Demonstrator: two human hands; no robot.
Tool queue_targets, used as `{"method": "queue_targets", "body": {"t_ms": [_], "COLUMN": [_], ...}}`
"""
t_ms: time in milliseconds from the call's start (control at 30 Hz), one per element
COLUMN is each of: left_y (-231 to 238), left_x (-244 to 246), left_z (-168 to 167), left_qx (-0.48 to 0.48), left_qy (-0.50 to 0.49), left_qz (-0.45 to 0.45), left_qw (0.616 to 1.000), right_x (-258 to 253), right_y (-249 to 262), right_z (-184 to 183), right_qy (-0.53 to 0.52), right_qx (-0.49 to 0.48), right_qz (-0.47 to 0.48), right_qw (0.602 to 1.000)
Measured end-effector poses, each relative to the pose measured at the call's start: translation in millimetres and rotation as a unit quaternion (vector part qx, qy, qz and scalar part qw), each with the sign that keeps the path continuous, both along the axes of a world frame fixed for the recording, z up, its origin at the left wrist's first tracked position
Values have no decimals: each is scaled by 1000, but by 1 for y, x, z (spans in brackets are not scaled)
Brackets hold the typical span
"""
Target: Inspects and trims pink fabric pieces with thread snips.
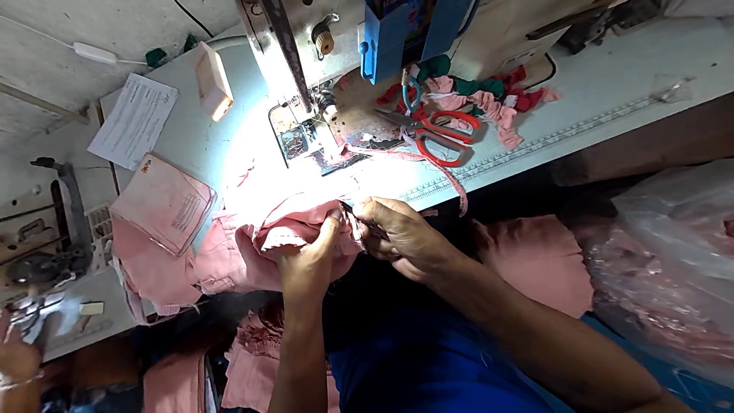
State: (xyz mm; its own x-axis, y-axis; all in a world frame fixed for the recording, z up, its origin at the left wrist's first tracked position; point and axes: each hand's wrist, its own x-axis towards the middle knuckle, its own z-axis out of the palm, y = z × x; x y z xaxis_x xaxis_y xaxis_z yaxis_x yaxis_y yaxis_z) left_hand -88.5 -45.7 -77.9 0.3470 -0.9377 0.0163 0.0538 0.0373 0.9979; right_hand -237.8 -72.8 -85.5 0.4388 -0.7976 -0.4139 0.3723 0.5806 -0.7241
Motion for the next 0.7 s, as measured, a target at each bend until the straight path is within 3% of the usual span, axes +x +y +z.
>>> {"method": "queue_targets", "body": {"t_ms": [267,400,567,700], "left_y": [-1,-1,-1,-1], "left_x": [0,-1,0,1], "left_z": [0,0,-1,-2], "left_qx": [13,22,14,19], "left_qy": [-10,-23,-4,-4], "left_qz": [-2,-1,-7,-6], "left_qw": [1000,999,1000,1000], "right_x": [-1,1,0,0], "right_y": [1,1,0,0], "right_z": [0,-3,-4,-4], "right_qy": [-31,2,-25,34], "right_qx": [53,6,41,-20], "right_qz": [3,-11,-2,-15], "right_qw": [998,1000,999,999]}}
